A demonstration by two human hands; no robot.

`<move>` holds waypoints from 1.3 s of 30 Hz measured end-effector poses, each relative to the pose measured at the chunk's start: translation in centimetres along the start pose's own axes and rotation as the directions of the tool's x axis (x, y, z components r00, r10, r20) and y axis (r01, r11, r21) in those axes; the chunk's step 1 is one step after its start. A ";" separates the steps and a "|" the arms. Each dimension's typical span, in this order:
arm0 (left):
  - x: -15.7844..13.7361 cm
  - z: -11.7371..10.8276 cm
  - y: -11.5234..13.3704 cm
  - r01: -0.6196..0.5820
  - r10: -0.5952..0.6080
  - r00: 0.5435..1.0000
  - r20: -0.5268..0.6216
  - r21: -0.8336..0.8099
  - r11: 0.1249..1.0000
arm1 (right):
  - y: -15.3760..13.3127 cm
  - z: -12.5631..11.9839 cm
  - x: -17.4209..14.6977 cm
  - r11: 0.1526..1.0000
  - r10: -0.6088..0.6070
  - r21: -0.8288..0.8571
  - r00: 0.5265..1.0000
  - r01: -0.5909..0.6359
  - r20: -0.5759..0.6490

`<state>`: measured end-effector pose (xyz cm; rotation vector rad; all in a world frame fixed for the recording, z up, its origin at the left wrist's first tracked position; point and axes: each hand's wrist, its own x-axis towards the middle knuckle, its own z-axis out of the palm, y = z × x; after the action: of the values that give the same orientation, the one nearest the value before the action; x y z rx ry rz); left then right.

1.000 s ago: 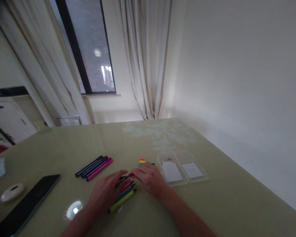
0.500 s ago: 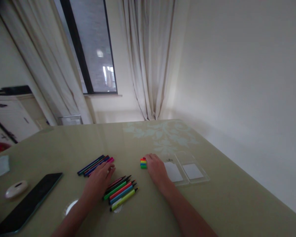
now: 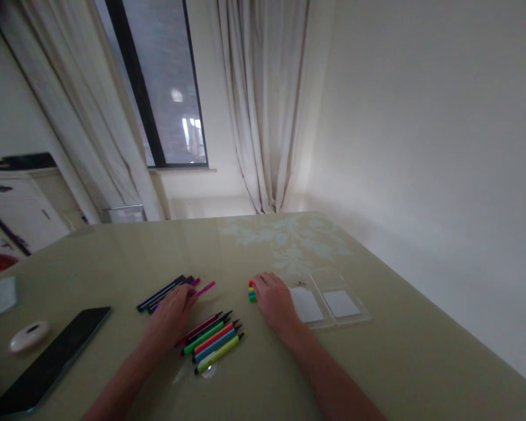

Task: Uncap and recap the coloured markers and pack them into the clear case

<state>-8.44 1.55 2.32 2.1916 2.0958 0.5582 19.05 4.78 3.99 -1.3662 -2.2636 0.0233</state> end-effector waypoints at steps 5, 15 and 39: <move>-1.8 1.2 4.0 -0.365 0.361 0.931 -0.053 -0.128 0.922 | -1.9 0.2 -1.5 0.939 -0.305 0.130 0.946 0.318 -0.107; -3.0 -0.3 5.4 -0.394 0.392 0.919 -0.049 -0.039 0.918 | -2.7 0.3 -2.3 0.905 -0.403 0.118 0.912 0.409 -0.074; -0.6 -1.3 1.0 0.056 -0.055 0.998 -0.016 0.057 0.997 | 0.3 -1.2 -1.2 0.996 -0.077 0.061 0.985 0.069 0.157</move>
<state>-7.86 0.60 3.72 2.1573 2.2002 0.5173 20.28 3.65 4.43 -1.2928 -2.4238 0.1747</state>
